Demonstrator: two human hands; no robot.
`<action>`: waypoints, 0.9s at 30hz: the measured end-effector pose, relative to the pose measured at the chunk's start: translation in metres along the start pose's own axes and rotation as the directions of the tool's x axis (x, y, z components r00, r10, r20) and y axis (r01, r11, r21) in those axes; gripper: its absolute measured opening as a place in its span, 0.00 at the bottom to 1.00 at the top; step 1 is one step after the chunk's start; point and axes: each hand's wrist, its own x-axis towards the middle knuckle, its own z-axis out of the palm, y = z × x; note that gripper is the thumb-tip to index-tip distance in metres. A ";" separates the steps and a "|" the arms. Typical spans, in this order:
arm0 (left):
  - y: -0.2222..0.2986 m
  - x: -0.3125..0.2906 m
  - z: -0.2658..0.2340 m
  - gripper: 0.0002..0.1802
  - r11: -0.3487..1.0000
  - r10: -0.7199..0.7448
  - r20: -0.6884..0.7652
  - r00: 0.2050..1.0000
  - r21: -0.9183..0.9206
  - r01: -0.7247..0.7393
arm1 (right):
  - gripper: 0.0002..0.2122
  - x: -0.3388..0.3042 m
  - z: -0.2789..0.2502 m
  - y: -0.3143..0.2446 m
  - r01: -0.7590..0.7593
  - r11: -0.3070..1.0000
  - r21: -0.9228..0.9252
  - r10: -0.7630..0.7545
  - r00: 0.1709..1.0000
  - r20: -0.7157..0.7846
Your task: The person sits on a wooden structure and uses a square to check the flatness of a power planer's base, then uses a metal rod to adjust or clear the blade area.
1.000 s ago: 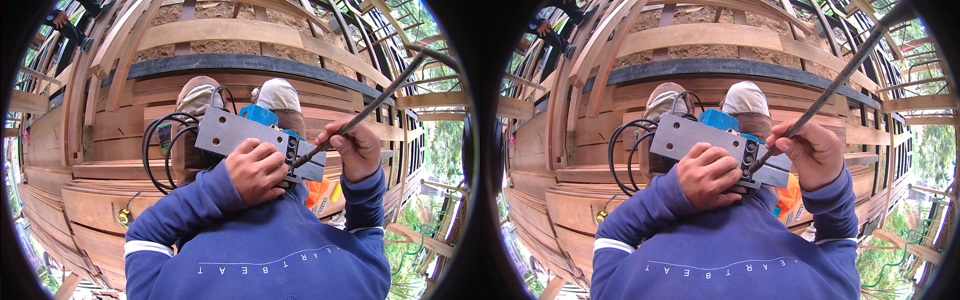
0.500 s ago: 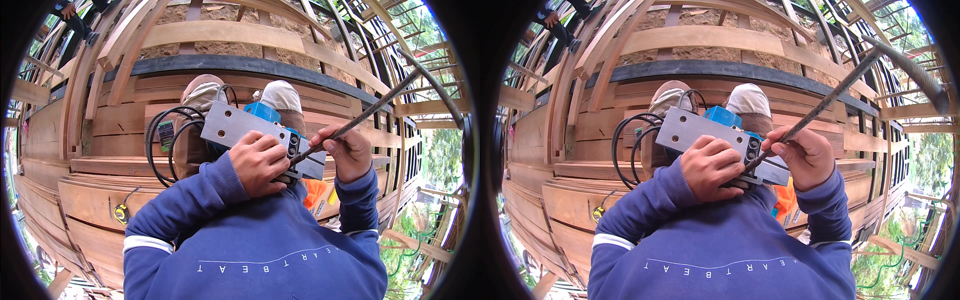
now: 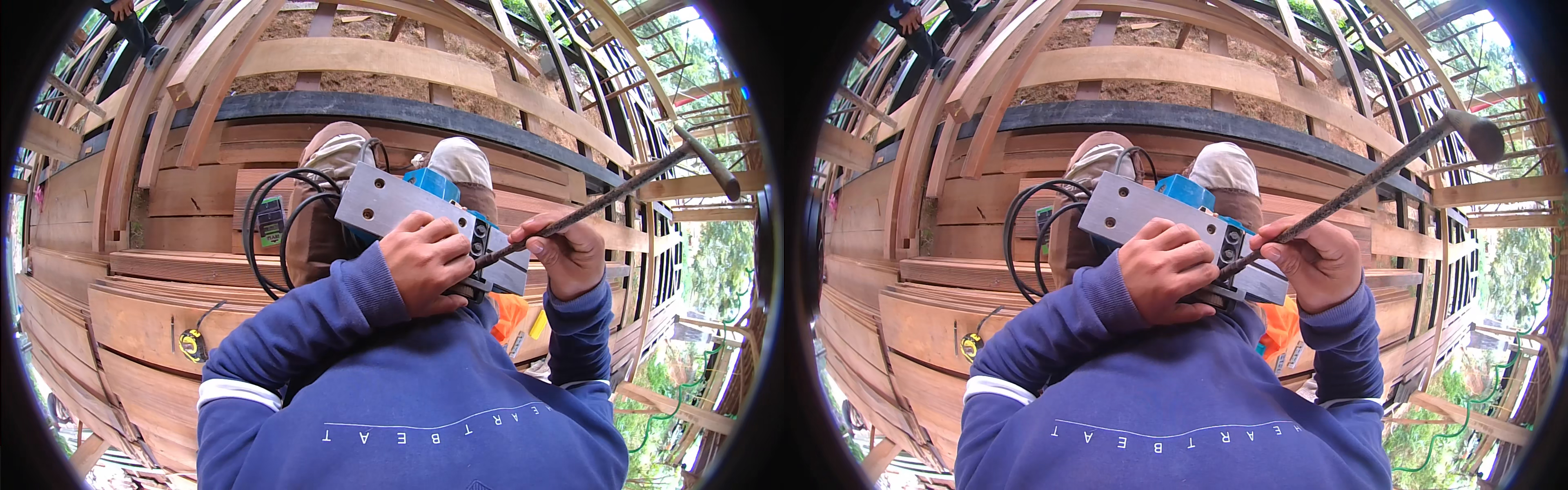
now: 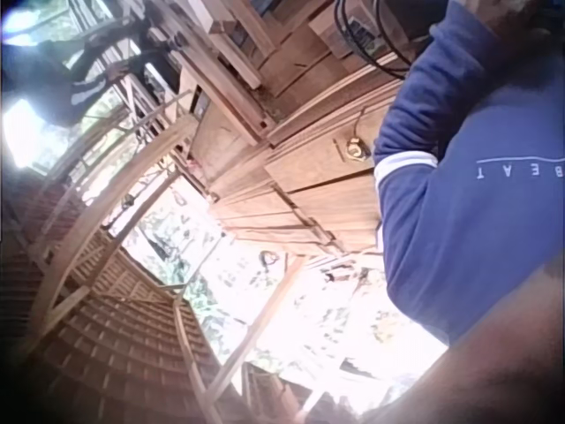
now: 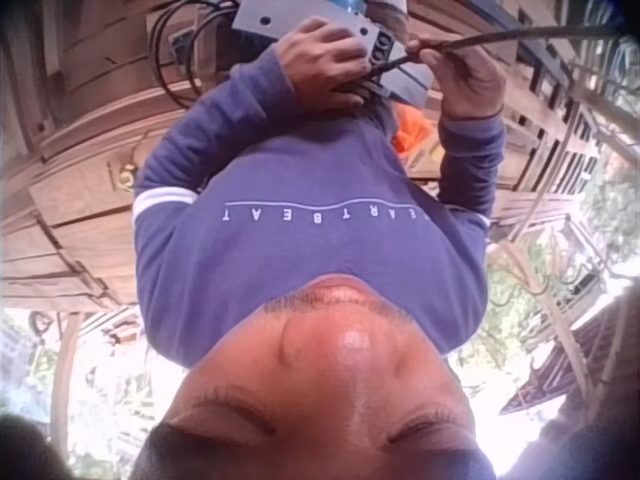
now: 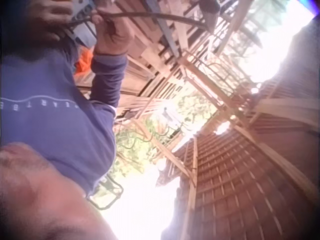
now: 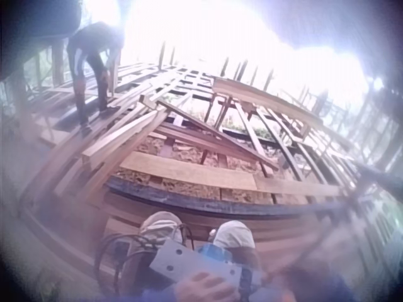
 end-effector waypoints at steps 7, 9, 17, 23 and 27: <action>0.002 0.000 0.000 0.23 1.000 0.003 -0.009 1.000 -0.002 -0.003 | 0.08 -0.003 -0.001 0.000 0.051 0.994 -0.098 -0.053 0.999 -0.012; 0.002 -0.001 0.000 0.23 1.000 0.005 -0.010 1.000 0.008 -0.005 | 0.09 -0.004 0.000 0.000 0.064 0.989 -0.133 -0.066 0.998 -0.011; 0.002 0.000 0.002 0.23 1.000 0.012 -0.018 1.000 0.006 -0.012 | 0.07 -0.002 0.004 -0.009 -0.025 0.997 -0.067 0.018 0.994 -0.106; 0.004 0.000 0.002 0.22 1.000 0.000 -0.010 1.000 0.004 0.000 | 0.08 0.005 -0.001 -0.003 0.012 0.998 -0.064 -0.020 0.993 -0.120; 0.004 0.000 0.003 0.22 1.000 -0.001 -0.004 1.000 0.004 0.001 | 0.08 0.007 -0.004 0.002 0.016 0.998 -0.057 -0.022 0.995 -0.095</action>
